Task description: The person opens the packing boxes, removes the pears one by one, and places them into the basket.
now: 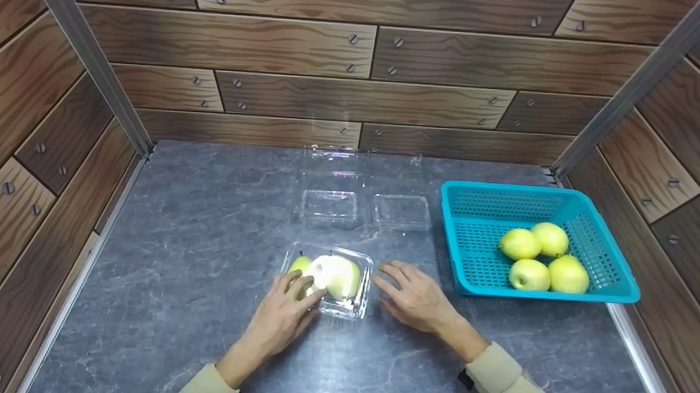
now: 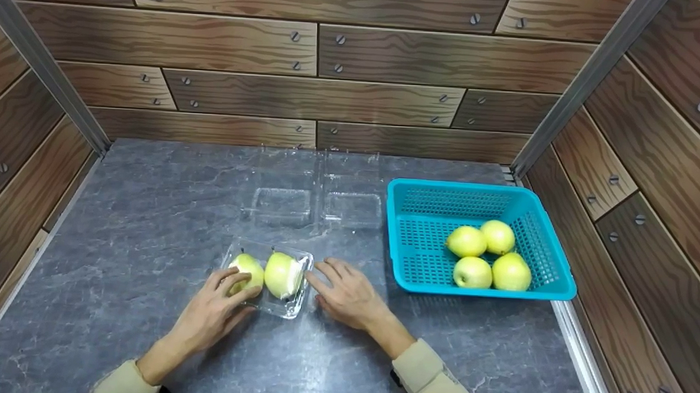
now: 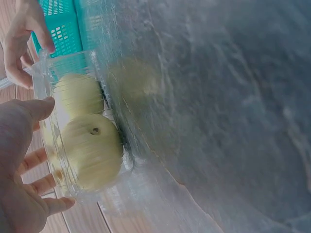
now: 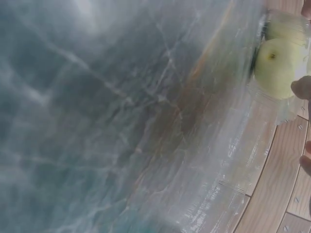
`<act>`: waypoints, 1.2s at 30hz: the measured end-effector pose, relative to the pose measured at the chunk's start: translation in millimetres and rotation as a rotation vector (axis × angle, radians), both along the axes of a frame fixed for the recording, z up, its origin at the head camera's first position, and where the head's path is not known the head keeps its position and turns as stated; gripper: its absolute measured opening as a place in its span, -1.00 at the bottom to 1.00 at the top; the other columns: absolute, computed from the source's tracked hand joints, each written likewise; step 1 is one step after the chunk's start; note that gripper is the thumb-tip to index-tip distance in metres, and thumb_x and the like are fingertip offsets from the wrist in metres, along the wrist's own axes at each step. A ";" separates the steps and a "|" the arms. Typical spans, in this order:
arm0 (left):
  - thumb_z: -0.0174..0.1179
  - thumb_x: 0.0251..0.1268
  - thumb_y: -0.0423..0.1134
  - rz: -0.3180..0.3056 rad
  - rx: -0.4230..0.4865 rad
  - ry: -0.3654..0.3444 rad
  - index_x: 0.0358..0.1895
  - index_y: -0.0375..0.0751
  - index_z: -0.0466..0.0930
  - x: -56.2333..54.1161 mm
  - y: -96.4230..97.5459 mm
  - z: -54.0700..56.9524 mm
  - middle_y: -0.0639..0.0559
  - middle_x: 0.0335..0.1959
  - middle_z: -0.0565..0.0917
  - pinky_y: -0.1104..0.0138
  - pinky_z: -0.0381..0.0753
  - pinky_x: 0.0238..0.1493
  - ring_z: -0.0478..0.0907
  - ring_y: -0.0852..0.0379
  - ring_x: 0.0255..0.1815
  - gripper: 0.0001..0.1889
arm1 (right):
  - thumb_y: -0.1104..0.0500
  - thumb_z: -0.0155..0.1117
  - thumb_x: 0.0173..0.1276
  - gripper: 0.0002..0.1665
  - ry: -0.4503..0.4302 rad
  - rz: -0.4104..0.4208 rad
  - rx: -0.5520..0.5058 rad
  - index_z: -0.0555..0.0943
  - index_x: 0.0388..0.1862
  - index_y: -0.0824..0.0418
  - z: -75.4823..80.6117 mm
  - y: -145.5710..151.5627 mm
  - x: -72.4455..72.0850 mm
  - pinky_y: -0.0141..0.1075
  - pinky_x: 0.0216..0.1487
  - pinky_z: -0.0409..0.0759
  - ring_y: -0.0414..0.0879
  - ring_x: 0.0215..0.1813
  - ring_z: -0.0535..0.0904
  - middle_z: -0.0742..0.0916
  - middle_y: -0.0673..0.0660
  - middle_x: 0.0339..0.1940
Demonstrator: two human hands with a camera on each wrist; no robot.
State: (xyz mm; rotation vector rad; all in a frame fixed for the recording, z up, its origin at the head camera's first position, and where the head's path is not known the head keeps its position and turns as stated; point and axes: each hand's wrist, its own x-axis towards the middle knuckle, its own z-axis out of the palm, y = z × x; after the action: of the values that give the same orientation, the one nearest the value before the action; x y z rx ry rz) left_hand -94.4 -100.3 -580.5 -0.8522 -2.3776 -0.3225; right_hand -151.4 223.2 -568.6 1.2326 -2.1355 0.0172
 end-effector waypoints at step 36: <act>0.56 0.13 -0.03 -0.080 -0.015 -0.149 0.16 0.10 0.70 -8.4 -4.3 12.0 -0.03 0.19 0.67 0.00 0.66 0.38 0.58 -0.13 0.27 -0.51 | 0.15 0.33 0.31 -0.62 0.004 0.063 0.018 0.70 0.12 0.00 -11.0 -29.1 -0.7 -0.18 0.15 0.83 0.03 0.12 0.73 0.78 0.11 0.10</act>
State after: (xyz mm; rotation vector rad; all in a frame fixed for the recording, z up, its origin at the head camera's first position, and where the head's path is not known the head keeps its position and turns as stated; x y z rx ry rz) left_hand -102.8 -104.6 -568.5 -0.9617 -2.4898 -0.4135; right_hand -152.1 194.1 -579.6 1.3089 -2.0964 0.0229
